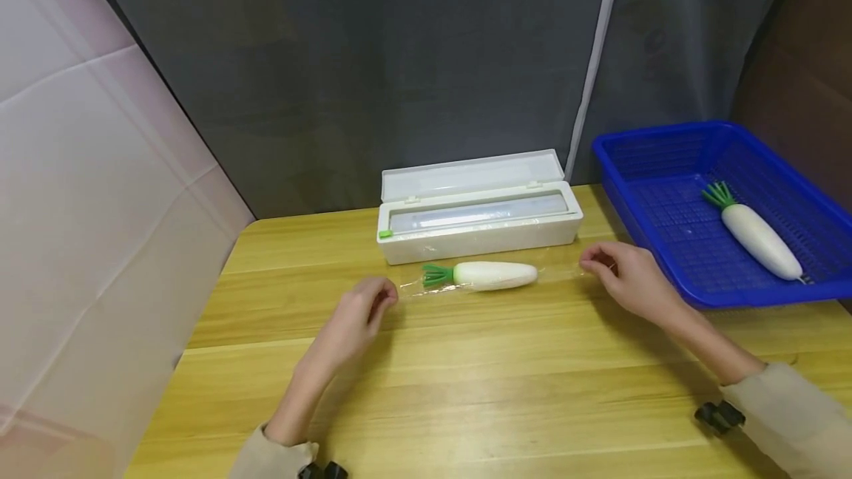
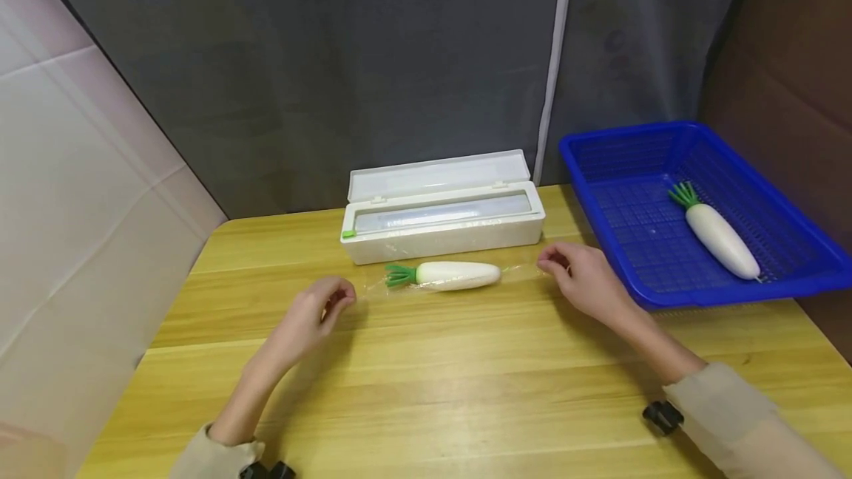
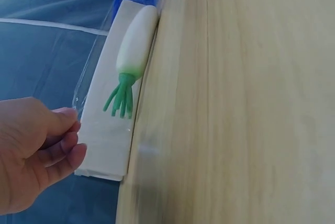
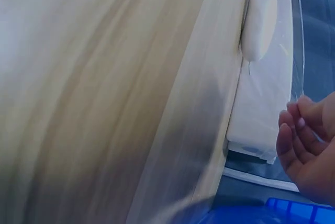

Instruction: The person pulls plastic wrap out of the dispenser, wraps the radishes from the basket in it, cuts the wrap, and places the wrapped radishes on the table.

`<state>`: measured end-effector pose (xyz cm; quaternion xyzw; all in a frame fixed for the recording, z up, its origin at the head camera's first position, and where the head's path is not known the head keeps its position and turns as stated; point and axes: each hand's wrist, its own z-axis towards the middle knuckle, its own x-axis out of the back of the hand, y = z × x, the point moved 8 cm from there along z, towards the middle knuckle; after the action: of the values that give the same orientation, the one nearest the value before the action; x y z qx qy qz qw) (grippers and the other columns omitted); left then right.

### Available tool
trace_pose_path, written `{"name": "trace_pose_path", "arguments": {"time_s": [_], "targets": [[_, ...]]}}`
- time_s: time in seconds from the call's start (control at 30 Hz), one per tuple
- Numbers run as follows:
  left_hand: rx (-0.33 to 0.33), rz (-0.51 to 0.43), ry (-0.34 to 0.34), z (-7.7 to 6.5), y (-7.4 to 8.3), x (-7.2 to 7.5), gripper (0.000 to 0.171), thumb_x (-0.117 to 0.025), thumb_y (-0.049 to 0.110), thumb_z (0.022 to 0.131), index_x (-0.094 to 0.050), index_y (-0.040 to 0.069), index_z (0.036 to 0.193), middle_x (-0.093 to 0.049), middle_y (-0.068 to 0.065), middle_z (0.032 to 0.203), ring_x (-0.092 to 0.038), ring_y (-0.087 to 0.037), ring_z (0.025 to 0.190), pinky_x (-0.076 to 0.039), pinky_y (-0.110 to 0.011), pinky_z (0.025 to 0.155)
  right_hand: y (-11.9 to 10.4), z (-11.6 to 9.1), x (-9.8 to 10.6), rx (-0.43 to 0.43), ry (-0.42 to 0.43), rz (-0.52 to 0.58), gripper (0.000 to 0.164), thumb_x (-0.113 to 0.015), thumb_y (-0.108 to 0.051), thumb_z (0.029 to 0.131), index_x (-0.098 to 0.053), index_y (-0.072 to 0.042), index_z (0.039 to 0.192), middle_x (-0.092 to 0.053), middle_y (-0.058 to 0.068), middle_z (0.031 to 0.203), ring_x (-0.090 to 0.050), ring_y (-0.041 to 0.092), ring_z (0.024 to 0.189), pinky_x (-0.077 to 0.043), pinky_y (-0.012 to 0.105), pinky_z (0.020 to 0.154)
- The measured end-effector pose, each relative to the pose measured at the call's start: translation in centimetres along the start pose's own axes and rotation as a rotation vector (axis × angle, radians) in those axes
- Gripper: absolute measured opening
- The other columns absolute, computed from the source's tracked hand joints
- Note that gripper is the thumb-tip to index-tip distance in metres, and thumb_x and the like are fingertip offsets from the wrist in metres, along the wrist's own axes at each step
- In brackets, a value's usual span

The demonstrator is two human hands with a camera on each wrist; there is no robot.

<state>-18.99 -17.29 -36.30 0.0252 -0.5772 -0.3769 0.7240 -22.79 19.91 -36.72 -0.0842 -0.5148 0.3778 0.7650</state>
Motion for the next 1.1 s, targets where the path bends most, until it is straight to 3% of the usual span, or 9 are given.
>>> {"name": "trace_pose_path", "arguments": {"time_s": [0.27, 0.6, 1.1], "targets": [[-0.003, 0.011, 0.101, 0.7, 0.1, 0.6, 0.004, -0.062, 0.0, 0.099, -0.065, 0.0, 0.099, -0.063, -0.009, 0.094, -0.059, -0.018, 0.084, -0.055, -0.032, 0.072, 0.5, 0.7, -0.3, -0.043, 0.052, -0.035, 0.006, -0.072, -0.005, 0.093, -0.069, -0.008, 0.089, -0.062, -0.002, 0.074, -0.053, 0.012, 0.067, -0.044, 0.029, 0.061], [-0.099, 0.08, 0.204, 1.9, -0.1, 0.9, 0.004, -0.065, -0.006, 0.094, -0.062, -0.006, 0.097, -0.063, -0.014, 0.093, -0.061, -0.023, 0.083, -0.056, -0.033, 0.071, 0.9, 1.6, -0.8, -0.097, 0.077, -0.041, 0.007, -0.072, -0.004, 0.092, -0.068, -0.006, 0.087, -0.062, 0.002, 0.073, -0.052, 0.017, 0.066, -0.041, 0.034, 0.061], [-0.1, 0.144, 0.246, 3.9, -1.0, 0.9, 0.004, -0.065, -0.006, 0.094, -0.063, -0.004, 0.097, -0.063, -0.016, 0.091, -0.06, -0.027, 0.081, -0.054, -0.036, 0.07, 1.7, 2.8, -1.6, -0.199, 0.011, -0.092, 0.005, -0.068, -0.007, 0.095, -0.069, -0.003, 0.091, -0.065, 0.007, 0.077, -0.057, 0.024, 0.07, -0.042, 0.041, 0.066]]}}
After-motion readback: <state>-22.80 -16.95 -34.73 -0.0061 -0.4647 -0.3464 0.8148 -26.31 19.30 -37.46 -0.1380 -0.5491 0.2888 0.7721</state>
